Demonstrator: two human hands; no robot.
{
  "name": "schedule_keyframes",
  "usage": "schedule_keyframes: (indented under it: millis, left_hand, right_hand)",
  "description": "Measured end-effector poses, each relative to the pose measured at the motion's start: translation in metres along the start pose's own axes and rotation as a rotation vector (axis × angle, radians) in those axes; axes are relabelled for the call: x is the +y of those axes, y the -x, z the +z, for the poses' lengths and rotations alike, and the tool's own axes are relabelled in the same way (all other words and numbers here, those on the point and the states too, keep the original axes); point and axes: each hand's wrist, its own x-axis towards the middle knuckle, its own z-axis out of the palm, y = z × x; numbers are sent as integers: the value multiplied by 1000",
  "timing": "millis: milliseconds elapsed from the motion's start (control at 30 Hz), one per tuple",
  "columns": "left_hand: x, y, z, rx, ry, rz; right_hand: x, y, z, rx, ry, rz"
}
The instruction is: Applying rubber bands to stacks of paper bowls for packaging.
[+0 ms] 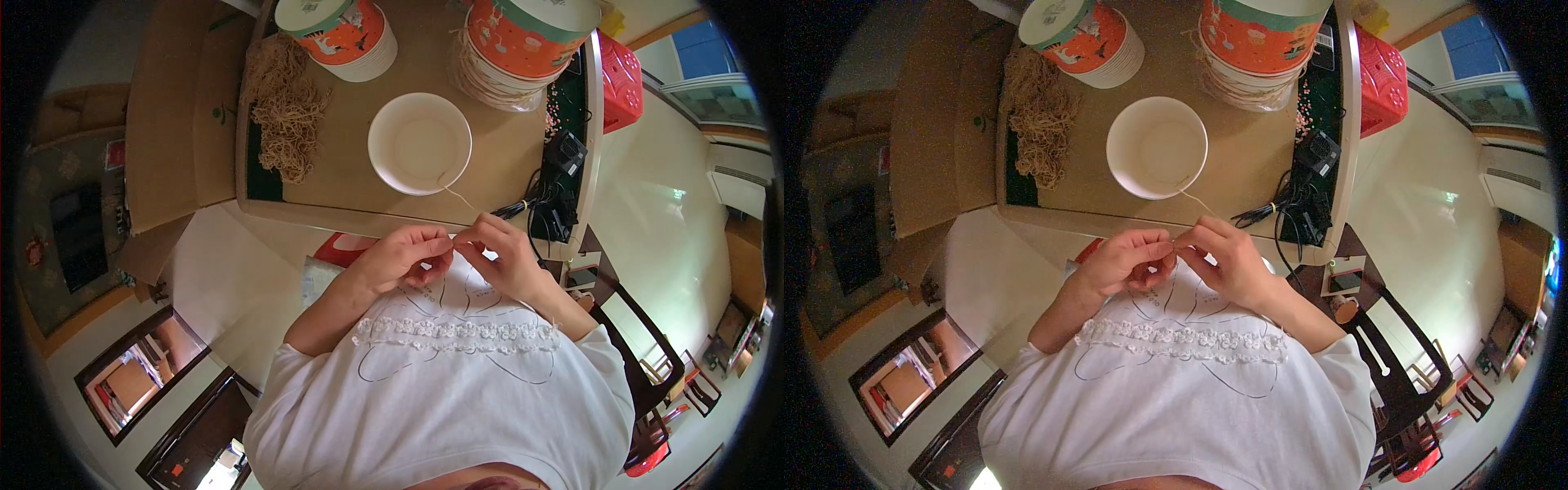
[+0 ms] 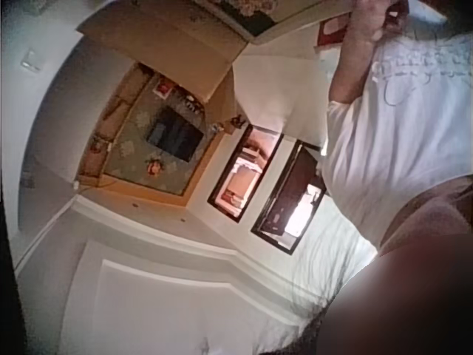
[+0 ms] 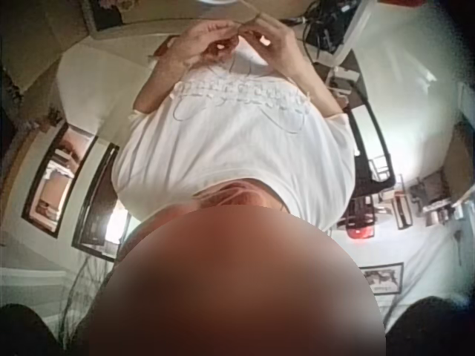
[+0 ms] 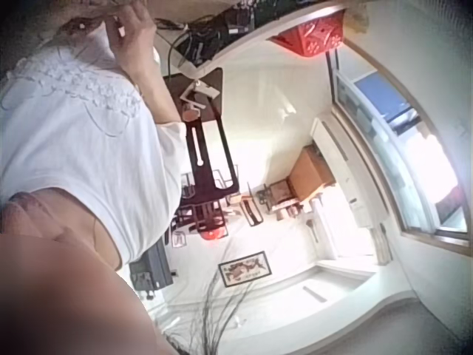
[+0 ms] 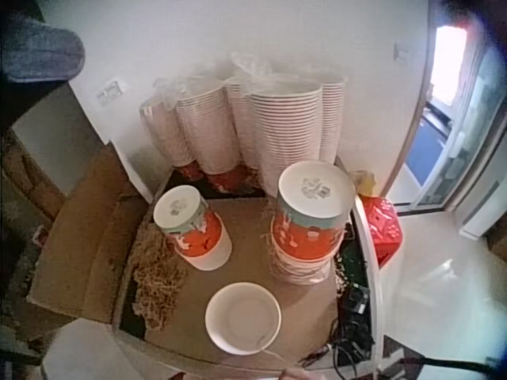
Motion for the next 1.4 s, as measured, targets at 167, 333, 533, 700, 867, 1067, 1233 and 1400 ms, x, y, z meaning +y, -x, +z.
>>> schedule_keyframes:
  millis: [167, 333, 533, 700, 867, 1067, 1233, 1400]
  left_hand:
    - [-2, -2, 3, 61, -103, 76]
    - [-7, -6, 2, 202, -454, 306]
    - [-14, -9, 4, 434, -826, 524]
    - [-5, -11, 10, 492, -1073, 574]
    - [10, -35, -59, 836, -2024, 869]
    - [39, -24, -84, 716, -1796, 790]
    - [46, -17, -48, 840, -995, 782]
    - [35, -24, -55, 694, -731, 678]
  right_hand:
    - [-2, -1, -1, -2, -91, 67]
    - [-1, -1, 0, -12, -89, 89]
    - [1, 0, 1, -32, -48, 112]
    - [6, -4, 2, 34, 87, 54]
    - [-17, 10, -61, -13, -73, 104]
    - [-45, 39, -107, 140, -840, -630]
    - [8, -3, -63, 157, -566, -25]
    - [65, -43, 16, 182, -281, -45]
